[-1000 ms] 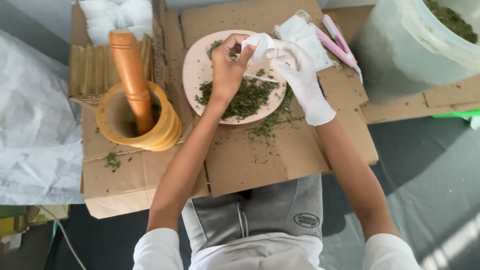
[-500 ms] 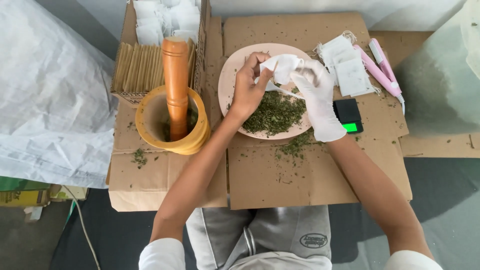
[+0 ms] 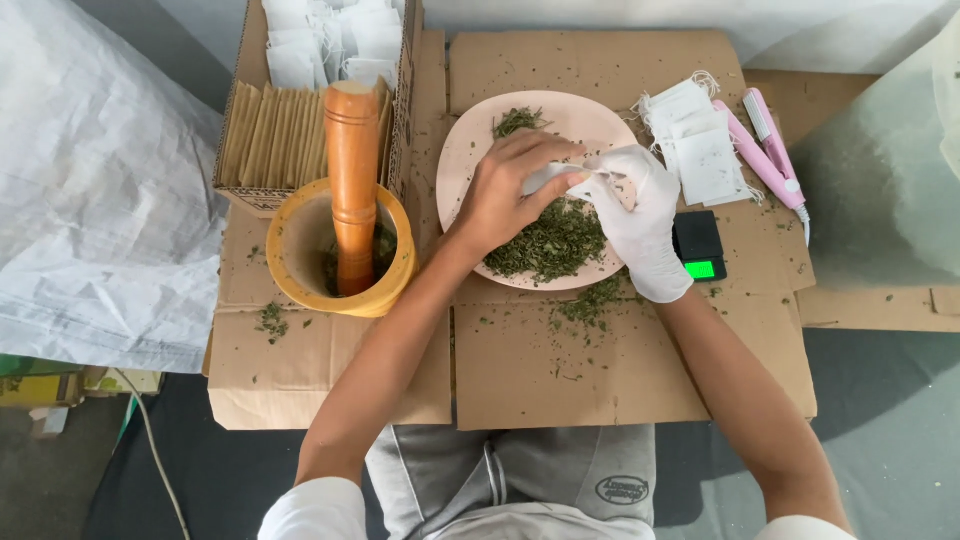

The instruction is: The person fills small white bags with dried green leaves using a spoon, weighs each bag on a digital scale, and organizes them in a container.

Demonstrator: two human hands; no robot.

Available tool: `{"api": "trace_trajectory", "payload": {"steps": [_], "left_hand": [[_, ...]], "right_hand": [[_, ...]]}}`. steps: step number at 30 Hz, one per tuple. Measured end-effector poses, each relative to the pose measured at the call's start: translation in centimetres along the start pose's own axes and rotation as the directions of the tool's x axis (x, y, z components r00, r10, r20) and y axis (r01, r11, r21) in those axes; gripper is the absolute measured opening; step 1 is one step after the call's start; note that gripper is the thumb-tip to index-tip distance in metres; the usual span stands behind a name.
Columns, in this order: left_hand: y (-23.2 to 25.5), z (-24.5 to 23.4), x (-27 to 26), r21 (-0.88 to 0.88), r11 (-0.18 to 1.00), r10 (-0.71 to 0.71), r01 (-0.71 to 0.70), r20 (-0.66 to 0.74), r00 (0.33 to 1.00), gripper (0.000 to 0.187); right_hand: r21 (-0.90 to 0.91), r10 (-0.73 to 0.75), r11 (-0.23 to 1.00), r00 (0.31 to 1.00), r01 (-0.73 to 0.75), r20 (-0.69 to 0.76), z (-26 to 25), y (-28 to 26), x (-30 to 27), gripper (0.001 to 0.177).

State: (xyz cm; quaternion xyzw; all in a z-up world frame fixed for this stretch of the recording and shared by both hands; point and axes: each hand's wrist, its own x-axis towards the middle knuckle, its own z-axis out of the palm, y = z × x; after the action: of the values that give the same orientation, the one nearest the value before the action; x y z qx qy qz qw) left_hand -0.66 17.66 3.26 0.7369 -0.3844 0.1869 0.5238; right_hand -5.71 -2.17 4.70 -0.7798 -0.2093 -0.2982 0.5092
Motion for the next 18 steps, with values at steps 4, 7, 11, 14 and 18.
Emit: {"api": "trace_trajectory", "payload": {"steps": [4, 7, 11, 14, 18], "left_hand": [[-1.1, 1.2, -0.5, 0.005, 1.0, 0.029, -0.029, -0.032, 0.999, 0.011], [-2.8, 2.1, -1.1, -0.005, 1.0, 0.018, -0.019, -0.088, 0.996, 0.014], [-0.5, 0.7, -0.3, -0.02, 1.0, -0.001, -0.002, -0.141, 0.99, 0.016], [0.7, -0.3, 0.1, -0.09, 0.996, -0.025, 0.011, -0.165, 0.986, 0.017], [1.2, -0.4, 0.1, -0.138, 0.989, -0.067, 0.046, -0.151, 0.986, 0.014]], "right_hand": [[-0.091, -0.114, 0.99, 0.993, 0.112, -0.022, 0.1, -0.2, -0.8, 0.013], [-0.129, -0.182, 0.976, 0.982, 0.174, -0.055, 1.0, -0.6, -0.7, 0.016], [-0.173, -0.255, 0.956, 0.961, 0.235, -0.104, 0.9, 0.2, -0.8, 0.025], [-0.2, -0.265, 0.951, 0.956, 0.237, -0.125, 0.5, -0.1, -0.5, 0.021], [-0.173, -0.245, 0.958, 0.966, 0.228, -0.086, -0.2, -0.5, -0.3, 0.016]]}}
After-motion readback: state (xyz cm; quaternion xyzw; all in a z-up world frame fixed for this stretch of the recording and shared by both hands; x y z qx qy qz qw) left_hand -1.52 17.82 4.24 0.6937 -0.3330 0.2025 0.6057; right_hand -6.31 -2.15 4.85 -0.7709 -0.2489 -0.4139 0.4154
